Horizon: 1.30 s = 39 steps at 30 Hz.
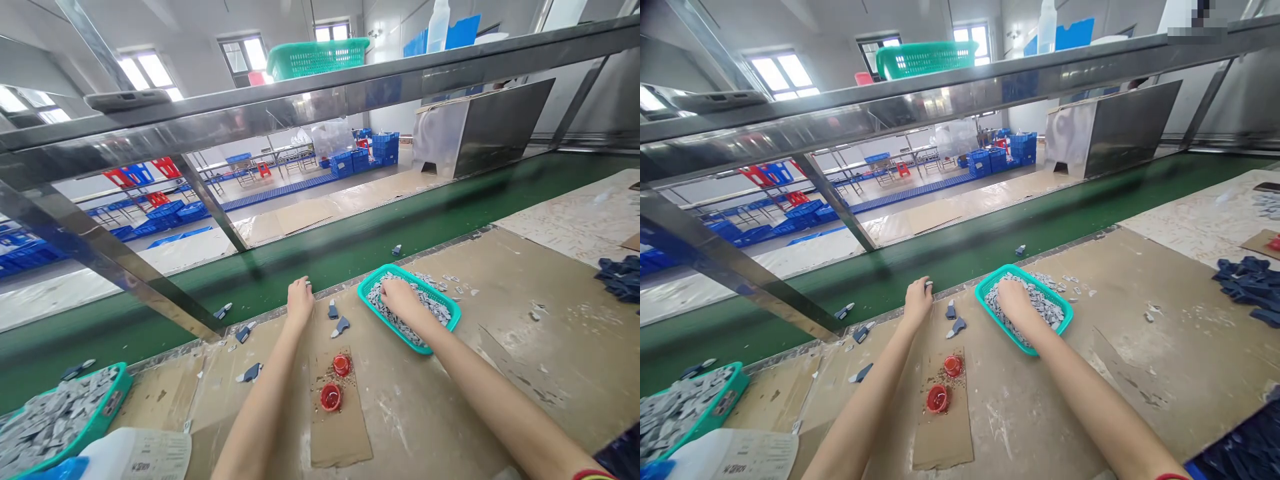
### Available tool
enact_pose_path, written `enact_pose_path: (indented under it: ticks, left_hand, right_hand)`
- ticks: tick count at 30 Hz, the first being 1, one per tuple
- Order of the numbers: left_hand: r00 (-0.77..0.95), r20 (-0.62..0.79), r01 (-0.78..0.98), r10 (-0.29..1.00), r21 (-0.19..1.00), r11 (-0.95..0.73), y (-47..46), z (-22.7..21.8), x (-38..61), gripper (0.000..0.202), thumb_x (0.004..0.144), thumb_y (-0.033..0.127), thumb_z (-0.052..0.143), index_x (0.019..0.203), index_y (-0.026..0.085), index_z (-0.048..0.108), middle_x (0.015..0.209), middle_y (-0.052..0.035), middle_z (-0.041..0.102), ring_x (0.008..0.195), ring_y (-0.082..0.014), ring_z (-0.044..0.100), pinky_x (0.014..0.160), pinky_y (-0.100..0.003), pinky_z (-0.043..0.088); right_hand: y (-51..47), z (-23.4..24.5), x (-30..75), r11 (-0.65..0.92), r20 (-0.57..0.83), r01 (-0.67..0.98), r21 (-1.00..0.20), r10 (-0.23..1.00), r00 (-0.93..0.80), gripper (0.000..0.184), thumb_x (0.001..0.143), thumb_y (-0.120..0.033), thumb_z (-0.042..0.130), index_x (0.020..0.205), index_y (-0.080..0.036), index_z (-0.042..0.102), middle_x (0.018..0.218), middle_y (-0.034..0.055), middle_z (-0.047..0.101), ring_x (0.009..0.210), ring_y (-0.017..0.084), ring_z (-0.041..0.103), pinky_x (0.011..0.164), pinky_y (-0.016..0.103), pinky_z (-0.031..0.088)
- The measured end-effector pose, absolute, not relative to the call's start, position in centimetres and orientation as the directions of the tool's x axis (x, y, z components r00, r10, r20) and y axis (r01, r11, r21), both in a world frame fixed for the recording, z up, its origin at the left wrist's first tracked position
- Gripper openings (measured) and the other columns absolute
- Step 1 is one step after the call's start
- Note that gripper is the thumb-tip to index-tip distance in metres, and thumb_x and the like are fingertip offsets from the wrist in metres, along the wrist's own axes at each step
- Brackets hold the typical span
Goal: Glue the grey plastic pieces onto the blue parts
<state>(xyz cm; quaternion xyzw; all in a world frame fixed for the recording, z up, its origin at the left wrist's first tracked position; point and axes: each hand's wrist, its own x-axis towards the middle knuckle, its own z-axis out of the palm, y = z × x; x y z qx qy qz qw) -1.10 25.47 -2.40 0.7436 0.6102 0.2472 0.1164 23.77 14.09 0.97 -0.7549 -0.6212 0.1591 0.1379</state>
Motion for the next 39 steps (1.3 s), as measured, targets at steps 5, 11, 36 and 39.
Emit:
enact_pose_path:
  ticks: [5, 11, 36, 39]
  left_hand:
    - [0.220, 0.096, 0.895, 0.971, 0.377, -0.240, 21.7, -2.4, 0.7, 0.036, 0.084, 0.046, 0.054, 0.098, 0.013, 0.060, 0.090, -0.0056, 0.062, 0.085, -0.0178, 0.059, 0.078, -0.039, 0.048]
    - [0.247, -0.025, 0.908, 0.969, 0.355, -0.222, 19.3, -2.2, 1.5, 0.029, 0.086, 0.036, 0.054, 0.103, 0.014, 0.058, 0.102, -0.0072, 0.061, 0.091, -0.0185, 0.059, 0.081, -0.041, 0.048]
    - [-0.391, -0.059, 0.010, 0.919, 0.998, 0.068, -1.4, -2.0, -4.8, 0.030, 0.070, 0.033, 0.072, 0.095, 0.019, 0.064, 0.101, -0.0050, 0.068, 0.100, -0.0182, 0.061, 0.089, -0.028, 0.047]
    - [-0.369, -0.027, -0.024, 0.929, 1.000, 0.019, -1.0, -1.7, -3.6, 0.026, 0.071, 0.030, 0.072, 0.094, 0.020, 0.066, 0.099, -0.0048, 0.069, 0.099, -0.0185, 0.062, 0.089, -0.029, 0.048]
  right_hand:
    - [11.0, 2.2, 24.7, -0.035, 0.037, 0.798, -0.601, 0.997, 0.071, 0.034, 0.087, -0.026, 0.048, 0.120, -0.022, 0.057, 0.093, 0.0047, 0.068, 0.078, 0.016, 0.062, 0.065, 0.022, 0.043]
    - [8.1, 1.2, 21.4, 0.036, 0.026, 0.221, -0.975, 0.999, -0.048, 0.025, 0.077, -0.037, 0.061, 0.090, -0.017, 0.068, 0.081, 0.0058, 0.069, 0.075, 0.017, 0.063, 0.065, 0.025, 0.048]
    - [6.0, -3.4, 14.7, -0.236, -0.236, -0.038, -0.971, 0.972, -0.008, 0.040, 0.057, -0.049, 0.077, 0.064, -0.013, 0.062, 0.057, 0.0057, 0.065, 0.049, 0.012, 0.051, 0.048, 0.023, 0.037]
    - [5.3, -1.8, 15.4, -0.295, -0.279, -0.169, -0.940, 0.954, -0.112, 0.039, 0.061, -0.049, 0.076, 0.069, -0.012, 0.064, 0.063, 0.0047, 0.065, 0.054, 0.010, 0.051, 0.052, 0.021, 0.038]
